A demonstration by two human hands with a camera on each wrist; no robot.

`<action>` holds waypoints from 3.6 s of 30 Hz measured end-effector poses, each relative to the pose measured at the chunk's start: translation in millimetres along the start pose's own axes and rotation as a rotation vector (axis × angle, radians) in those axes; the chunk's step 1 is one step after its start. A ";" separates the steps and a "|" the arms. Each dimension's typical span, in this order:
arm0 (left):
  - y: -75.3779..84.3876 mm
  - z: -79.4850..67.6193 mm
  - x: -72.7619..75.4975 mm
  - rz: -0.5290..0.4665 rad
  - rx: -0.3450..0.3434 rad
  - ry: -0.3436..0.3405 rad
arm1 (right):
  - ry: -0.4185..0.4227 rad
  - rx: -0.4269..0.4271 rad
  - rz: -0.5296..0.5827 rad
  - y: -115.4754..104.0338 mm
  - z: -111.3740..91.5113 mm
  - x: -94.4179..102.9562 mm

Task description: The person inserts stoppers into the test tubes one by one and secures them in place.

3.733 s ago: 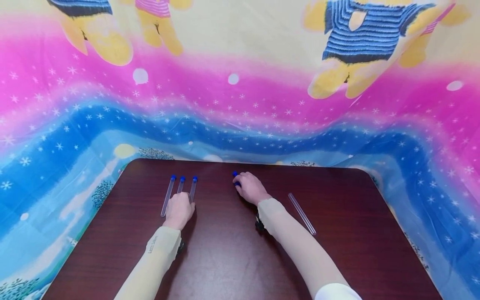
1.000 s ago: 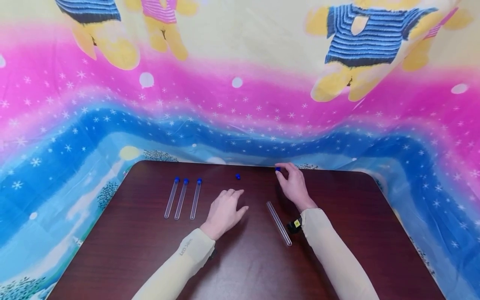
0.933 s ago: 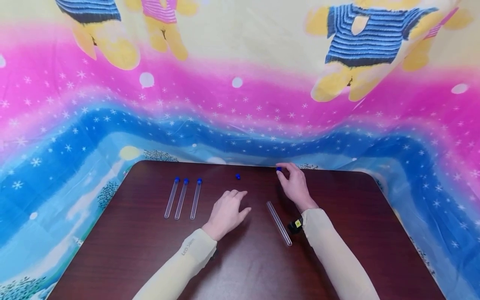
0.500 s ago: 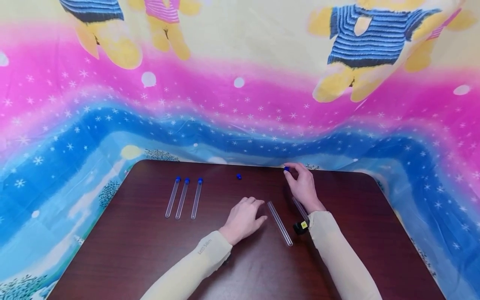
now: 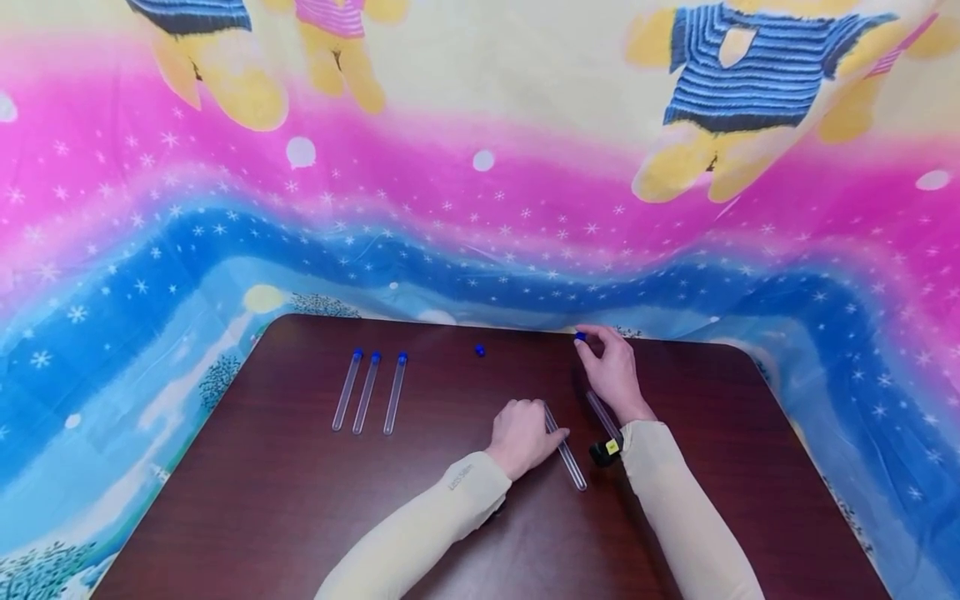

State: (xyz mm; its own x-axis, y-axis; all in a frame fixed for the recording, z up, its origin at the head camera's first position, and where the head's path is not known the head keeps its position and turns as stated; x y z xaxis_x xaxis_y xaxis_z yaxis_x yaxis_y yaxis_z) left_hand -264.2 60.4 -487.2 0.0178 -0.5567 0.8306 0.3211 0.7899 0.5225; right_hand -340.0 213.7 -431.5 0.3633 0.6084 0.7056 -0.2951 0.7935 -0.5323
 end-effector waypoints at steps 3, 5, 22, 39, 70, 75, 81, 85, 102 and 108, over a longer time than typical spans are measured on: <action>-2.6 7.1 -5.3 0.007 0.074 -0.005 | -0.003 -0.005 0.005 0.4 0.2 -0.9; -3.8 10.9 -9.2 0.031 0.110 -0.015 | -0.008 -0.014 0.003 1.5 0.6 -1.7; -1.2 13.0 -27.6 0.137 0.202 -0.129 | -0.009 -0.059 0.002 7.7 -3.1 -3.4; -3.3 18.8 -15.3 0.069 0.204 -0.108 | 0.008 -0.057 0.012 15.0 -3.4 -1.1; -35.9 27.9 53.9 -0.096 0.156 0.027 | -0.036 -0.130 0.004 22.1 -8.1 3.1; -46.0 28.2 69.6 -0.126 0.161 0.044 | -0.043 -0.133 0.023 20.6 -8.2 4.3; -57.0 27.2 85.5 -0.172 0.150 0.076 | -0.039 -0.142 0.040 18.7 -8.5 5.2; -63.8 26.2 90.6 -0.155 0.158 0.083 | -0.040 -0.141 0.046 18.2 -9.0 4.0; -73.9 14.5 100.9 -0.106 0.150 0.116 | -0.044 -0.127 0.077 12.2 -14.4 -0.2; -78.4 11.3 102.2 -0.116 0.160 0.109 | -0.044 -0.129 0.090 7.1 -16.9 -2.5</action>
State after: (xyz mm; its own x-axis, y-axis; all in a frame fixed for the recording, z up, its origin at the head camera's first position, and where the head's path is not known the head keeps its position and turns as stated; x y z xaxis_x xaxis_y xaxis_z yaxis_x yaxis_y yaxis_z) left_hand -298.3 -55.5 -441.1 0.0946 -0.6639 0.7418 0.1729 0.7448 0.6445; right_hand -328.1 218.0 -444.9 0.3002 0.6784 0.6705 -0.2074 0.7326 -0.6483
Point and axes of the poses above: each hand's wrist, its own z-axis towards the middle knuckle, its own x-axis out of the back of the hand, y = z × x, the point moved 8 cm from there along z, towards the middle knuckle, and after that the axes turned 14 degrees about -z, right-handed, at the moved point
